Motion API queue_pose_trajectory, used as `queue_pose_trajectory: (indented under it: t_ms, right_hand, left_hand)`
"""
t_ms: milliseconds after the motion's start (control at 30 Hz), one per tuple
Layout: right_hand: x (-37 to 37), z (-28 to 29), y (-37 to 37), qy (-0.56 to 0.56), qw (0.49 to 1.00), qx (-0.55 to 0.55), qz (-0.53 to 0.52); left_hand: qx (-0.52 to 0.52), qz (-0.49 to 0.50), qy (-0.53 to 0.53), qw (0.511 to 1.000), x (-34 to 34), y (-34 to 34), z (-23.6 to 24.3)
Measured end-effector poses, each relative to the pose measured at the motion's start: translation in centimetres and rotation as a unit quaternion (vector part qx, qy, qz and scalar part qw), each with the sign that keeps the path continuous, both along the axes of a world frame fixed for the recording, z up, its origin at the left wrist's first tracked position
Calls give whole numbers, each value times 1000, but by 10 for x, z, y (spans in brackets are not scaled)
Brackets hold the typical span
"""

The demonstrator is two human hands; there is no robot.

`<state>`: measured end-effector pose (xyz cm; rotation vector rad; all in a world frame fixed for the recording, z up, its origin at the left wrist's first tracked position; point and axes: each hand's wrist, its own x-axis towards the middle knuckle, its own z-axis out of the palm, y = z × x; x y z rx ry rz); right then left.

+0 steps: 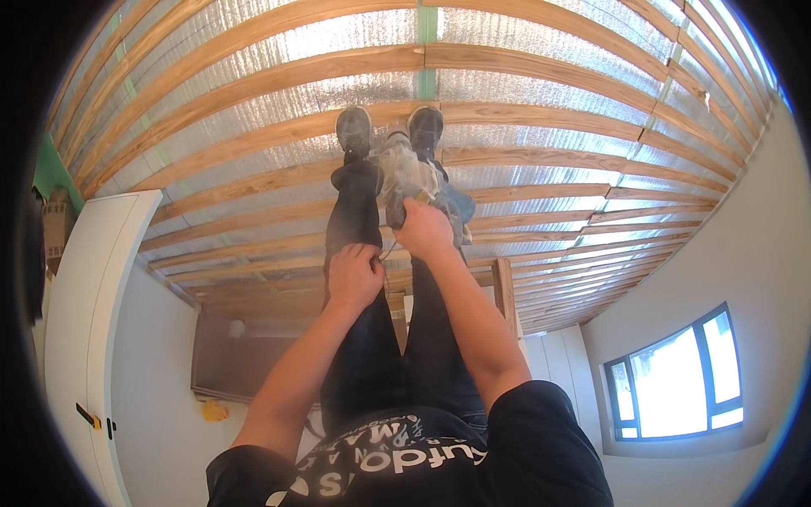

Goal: The person is installing wooden slats on the ceiling using a nail gun.

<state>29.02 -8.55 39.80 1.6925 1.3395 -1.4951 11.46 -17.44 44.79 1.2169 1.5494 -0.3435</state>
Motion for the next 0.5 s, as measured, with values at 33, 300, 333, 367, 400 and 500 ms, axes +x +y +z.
queue_pose_trajectory:
  t_ms: [33,300,333,367,400,500]
  right_hand:
    - [1,-2,-1,0,1000,6,-2]
    - [3,-5,-1,-2,1000,13,-11]
    - [3,-5,-2,-5,1000,11,-8]
    - [4,-6,-1,-5,1000,12,-8]
    - [5,-6,-2,-3,1000,12,-6]
    - [5,-7,0,-5,1000,5,-3]
  left_hand:
    - [0,-1,-1,1000,1,1,0]
    - [-2,-2,-8,1000,1,2,-2]
    - [-2,-3,-9,1000,2,2,-2]
    - [-2,-4,-9,1000,2,2,-3]
    - [-2,-7,-7,1000,1,3,-2]
    - [36,-5,-6,999,1,3,-2]
